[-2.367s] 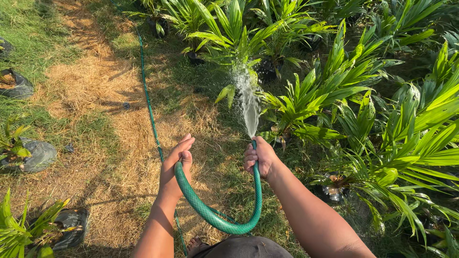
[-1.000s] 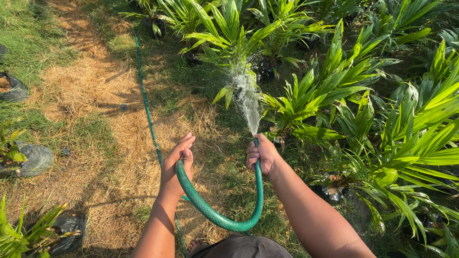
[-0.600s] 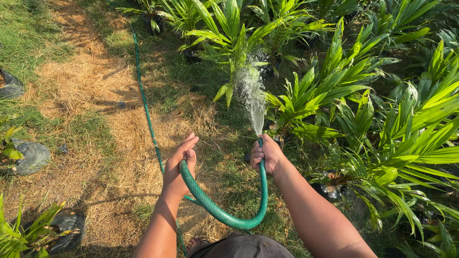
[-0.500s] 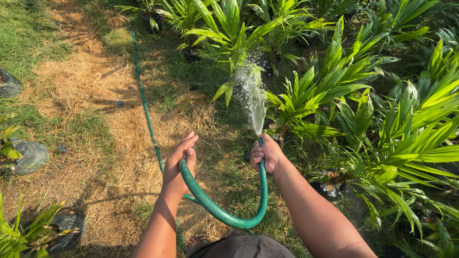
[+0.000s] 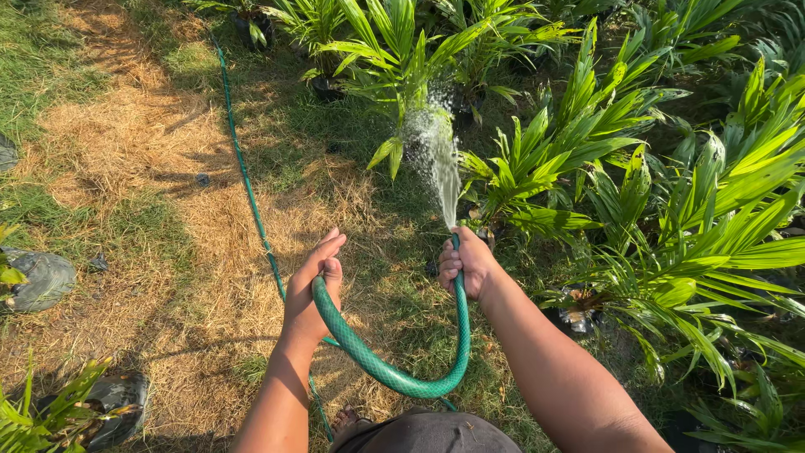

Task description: The person waters rows of small palm plants in a garden using a green hose, moving the stream of water from one plant to the next.

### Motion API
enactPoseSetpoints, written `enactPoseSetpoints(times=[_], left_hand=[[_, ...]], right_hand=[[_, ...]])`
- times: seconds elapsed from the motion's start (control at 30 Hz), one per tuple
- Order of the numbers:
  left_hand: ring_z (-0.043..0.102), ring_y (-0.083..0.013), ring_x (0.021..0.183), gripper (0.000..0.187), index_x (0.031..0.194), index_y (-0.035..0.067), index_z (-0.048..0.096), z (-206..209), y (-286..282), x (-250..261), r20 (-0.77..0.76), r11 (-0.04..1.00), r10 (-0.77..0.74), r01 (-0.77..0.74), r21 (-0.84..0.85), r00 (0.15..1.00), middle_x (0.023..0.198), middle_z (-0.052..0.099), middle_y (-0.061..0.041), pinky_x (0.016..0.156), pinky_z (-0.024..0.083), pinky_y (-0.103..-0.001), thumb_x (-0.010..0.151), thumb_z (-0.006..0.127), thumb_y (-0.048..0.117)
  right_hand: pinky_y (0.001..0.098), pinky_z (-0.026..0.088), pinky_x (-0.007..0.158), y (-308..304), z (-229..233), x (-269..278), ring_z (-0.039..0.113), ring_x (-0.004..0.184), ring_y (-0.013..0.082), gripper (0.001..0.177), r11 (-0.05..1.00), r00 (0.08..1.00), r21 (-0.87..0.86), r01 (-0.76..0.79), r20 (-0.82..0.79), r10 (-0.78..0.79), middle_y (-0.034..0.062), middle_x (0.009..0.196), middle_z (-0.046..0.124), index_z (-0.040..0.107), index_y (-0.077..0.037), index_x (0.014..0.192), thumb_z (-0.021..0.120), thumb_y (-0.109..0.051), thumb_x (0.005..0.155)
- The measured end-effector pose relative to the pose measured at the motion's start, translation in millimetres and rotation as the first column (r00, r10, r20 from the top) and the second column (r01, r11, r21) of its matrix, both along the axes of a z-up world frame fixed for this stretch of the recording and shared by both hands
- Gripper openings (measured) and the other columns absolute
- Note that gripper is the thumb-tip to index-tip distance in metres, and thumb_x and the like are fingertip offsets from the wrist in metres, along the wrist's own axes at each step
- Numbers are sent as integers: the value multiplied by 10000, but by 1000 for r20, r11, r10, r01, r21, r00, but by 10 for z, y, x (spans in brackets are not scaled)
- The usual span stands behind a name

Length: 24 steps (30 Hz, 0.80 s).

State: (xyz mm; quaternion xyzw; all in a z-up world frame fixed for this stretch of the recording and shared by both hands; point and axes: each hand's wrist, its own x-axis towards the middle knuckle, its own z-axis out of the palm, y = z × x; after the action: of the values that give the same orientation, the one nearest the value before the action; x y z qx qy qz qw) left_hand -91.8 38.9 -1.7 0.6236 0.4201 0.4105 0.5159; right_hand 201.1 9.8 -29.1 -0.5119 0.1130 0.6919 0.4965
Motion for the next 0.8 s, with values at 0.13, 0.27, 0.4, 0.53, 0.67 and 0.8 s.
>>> enactPoseSetpoints(times=[0.13, 0.27, 0.4, 0.53, 0.67, 0.8], left_hand=[[549, -246, 1399, 399, 1350, 90, 639, -73, 41, -70, 16, 993, -24, 22, 112, 1000, 1529, 562, -140, 1109, 466, -356, 1059, 522, 335], [582, -230, 1355, 392, 1358, 102, 639, -115, 80, -73, -13, 995, -77, 78, 63, 997, 1540, 554, -124, 1071, 482, -336, 1048, 532, 317], [618, -221, 1309, 388, 1358, 122, 640, -178, 114, -2, -41, 985, -173, 172, -33, 984, 1539, 564, -101, 1040, 498, -326, 1031, 539, 304], [561, -244, 1367, 375, 1367, 114, 628, -314, 134, 184, 9, 947, -318, 318, -35, 948, 1569, 519, -110, 1053, 482, -336, 1042, 533, 276], [516, -264, 1424, 367, 1373, 115, 623, -406, 96, 370, -23, 906, -422, 422, -24, 906, 1573, 510, -115, 1093, 453, -361, 1053, 514, 259], [485, -288, 1449, 366, 1369, 111, 628, -409, 73, 513, -46, 879, -476, 476, -26, 878, 1571, 506, -127, 1152, 409, -405, 1063, 503, 268]], right_hand=[[230, 286, 351, -34, -81, -71, 290, 383, 40, 436, 1000, 1000, 7, 13, -6, -13, -99, 515, 331, 409, -176, 708, 446, -477, 1021], [229, 288, 349, -247, -197, -119, 291, 385, 36, 417, 996, 995, -32, 85, -54, -87, -103, 520, 330, 403, -178, 707, 459, -451, 1017], [219, 280, 354, -611, -293, -138, 280, 392, 29, 388, 967, 978, -156, 204, -17, -209, -110, 532, 327, 417, -185, 716, 451, -456, 991], [225, 287, 355, -1014, -437, -134, 285, 401, 36, 377, 937, 947, -141, 320, 5, -323, -97, 541, 330, 418, -179, 723, 480, -442, 985], [209, 294, 354, -1334, -488, -192, 293, 405, 34, 371, 887, 898, -158, 433, -9, -440, -92, 546, 344, 409, -182, 729, 495, -435, 985], [200, 305, 352, -1508, -420, -282, 296, 403, 28, 376, 870, 872, -144, 471, -75, -484, -98, 542, 344, 406, -179, 731, 479, -445, 987]])
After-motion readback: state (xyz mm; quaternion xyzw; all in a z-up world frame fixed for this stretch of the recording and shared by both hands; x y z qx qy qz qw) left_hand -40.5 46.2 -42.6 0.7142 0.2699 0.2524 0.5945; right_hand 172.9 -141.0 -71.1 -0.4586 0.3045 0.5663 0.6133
